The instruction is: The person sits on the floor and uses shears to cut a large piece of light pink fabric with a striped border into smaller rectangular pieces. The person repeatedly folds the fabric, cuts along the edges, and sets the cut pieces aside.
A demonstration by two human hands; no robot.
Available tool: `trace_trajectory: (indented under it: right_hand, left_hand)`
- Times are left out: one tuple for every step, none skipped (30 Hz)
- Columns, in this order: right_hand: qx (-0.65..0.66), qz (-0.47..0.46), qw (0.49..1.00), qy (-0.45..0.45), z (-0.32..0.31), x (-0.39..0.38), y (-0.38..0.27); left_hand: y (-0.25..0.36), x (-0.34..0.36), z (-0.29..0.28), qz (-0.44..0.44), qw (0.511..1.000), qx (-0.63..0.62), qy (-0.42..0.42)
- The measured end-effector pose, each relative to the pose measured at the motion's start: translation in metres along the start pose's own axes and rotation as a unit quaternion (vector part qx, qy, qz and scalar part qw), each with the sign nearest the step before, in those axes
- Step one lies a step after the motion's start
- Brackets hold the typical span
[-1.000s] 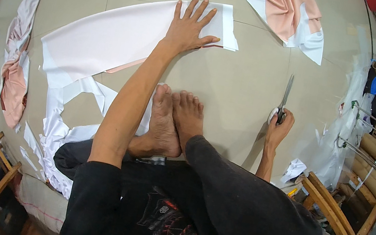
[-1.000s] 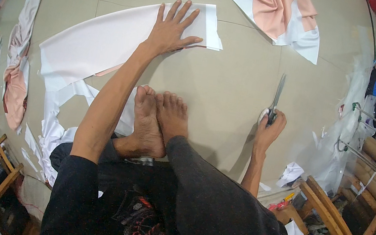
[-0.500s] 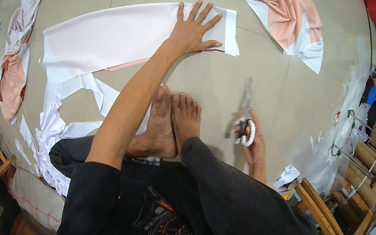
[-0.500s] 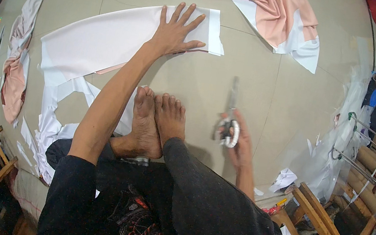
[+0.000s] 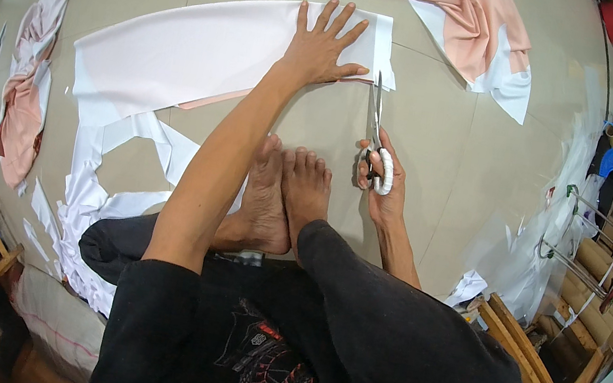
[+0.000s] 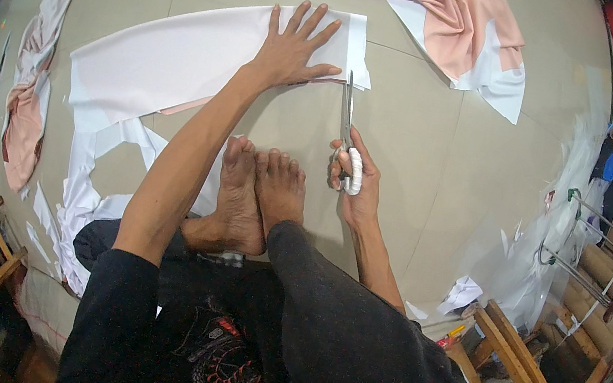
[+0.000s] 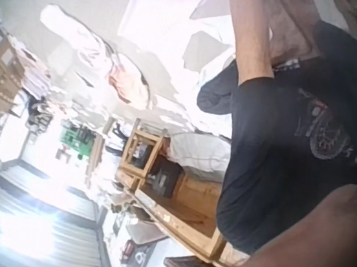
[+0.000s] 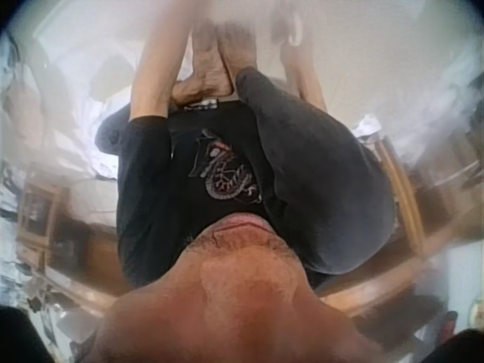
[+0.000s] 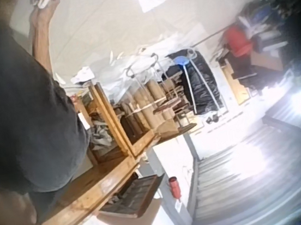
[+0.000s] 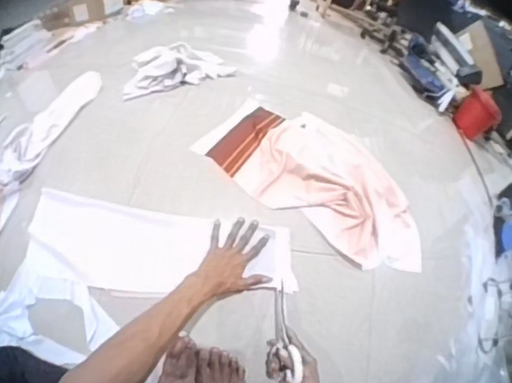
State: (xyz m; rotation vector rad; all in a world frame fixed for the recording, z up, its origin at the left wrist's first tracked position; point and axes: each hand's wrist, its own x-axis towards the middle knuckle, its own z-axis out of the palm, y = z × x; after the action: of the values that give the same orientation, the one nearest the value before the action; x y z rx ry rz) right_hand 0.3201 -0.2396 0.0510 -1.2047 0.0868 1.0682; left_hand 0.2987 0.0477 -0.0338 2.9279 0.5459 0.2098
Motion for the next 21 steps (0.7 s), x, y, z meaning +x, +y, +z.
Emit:
trace_trajectory:
  right_hand:
    - [-0.021,-0.007,1.0,0.004,0.0,0.002,0.001]
    - [-0.046,-0.01,0.999,0.01,0.0,0.004,0.002]
    - [-0.071,-0.013,0.997,0.016,0.0,0.006,0.003]
    - [-0.095,-0.017,0.995,0.021,0.0,0.008,0.004]
    - [-0.095,-0.017,0.995,0.022,0.001,0.009,0.004]
    - [-0.095,-0.017,0.995,0.022,0.001,0.01,0.004]
    - [-0.095,-0.017,0.995,0.022,0.002,0.011,0.003]
    - [-0.107,-0.021,0.994,0.027,0.004,0.013,0.003]
    - [-0.119,-0.025,0.992,0.032,0.006,0.015,0.003]
    - [-0.134,-0.031,0.99,0.042,0.007,0.014,0.001]
    - [-0.133,-0.036,0.99,0.044,0.006,0.014,-0.001]
    - [-0.132,-0.04,0.989,0.045,0.004,0.014,-0.003]
    - [-0.127,-0.041,0.99,0.041,0.003,0.016,0.0]
    - [-0.128,-0.04,0.99,0.04,0.002,0.017,0.002]
    - [-0.129,-0.039,0.99,0.039,0.002,0.017,0.004]
    - [-0.13,-0.039,0.99,0.038,0.002,0.018,0.006]
    - [-0.134,-0.041,0.989,0.041,0.003,0.018,0.006]
    - [-0.139,-0.044,0.988,0.042,0.003,0.018,0.006]
    - [-0.142,-0.048,0.988,0.044,0.004,0.018,0.007]
    - [-0.145,-0.048,0.987,0.047,0.004,0.018,0.007]
    - [-0.148,-0.049,0.987,0.049,0.004,0.018,0.008]
  left_hand:
    - [0.0,-0.001,0.001,-0.002,1.0,0.003,-0.004]
    - [0.0,-0.001,0.001,-0.002,1.0,0.002,-0.001]
    - [0.0,-0.002,0.002,-0.003,1.0,0.001,0.002]
    - [0.0,-0.001,0.002,-0.003,1.0,0.001,0.005]
    - [-0.001,-0.002,0.003,-0.004,1.0,0.001,0.005]
    - [-0.001,-0.002,0.003,-0.004,1.0,0.002,0.004]
    - [-0.002,-0.003,0.003,-0.005,1.0,0.002,0.004]
    - [-0.003,-0.003,0.003,-0.005,1.0,0.005,0.003]
    - [-0.004,-0.003,0.003,-0.007,1.0,0.009,0.002]
    - [-0.002,-0.001,0.003,-0.005,1.0,0.007,0.003]
    - [0.0,0.0,0.003,-0.002,1.0,0.0,0.009]
    - [0.002,0.002,0.003,0.001,1.0,-0.007,0.016]
    - [0.001,0.001,0.004,0.0,1.0,-0.007,0.018]
    - [-0.001,-0.001,0.004,-0.001,1.0,-0.004,0.016]
    - [-0.002,-0.002,0.004,-0.002,1.0,-0.001,0.014]
    - [-0.003,-0.003,0.005,-0.003,1.0,0.001,0.012]
    - [-0.002,-0.002,0.005,-0.003,1.0,0.002,0.013]
    - [-0.002,-0.002,0.005,-0.003,1.0,0.002,0.014]
    - [-0.002,-0.002,0.005,-0.003,1.0,0.003,0.015]
    - [-0.002,-0.002,0.006,-0.002,1.0,-0.001,0.017]
    - [-0.002,-0.003,0.006,-0.001,1.0,-0.004,0.019]
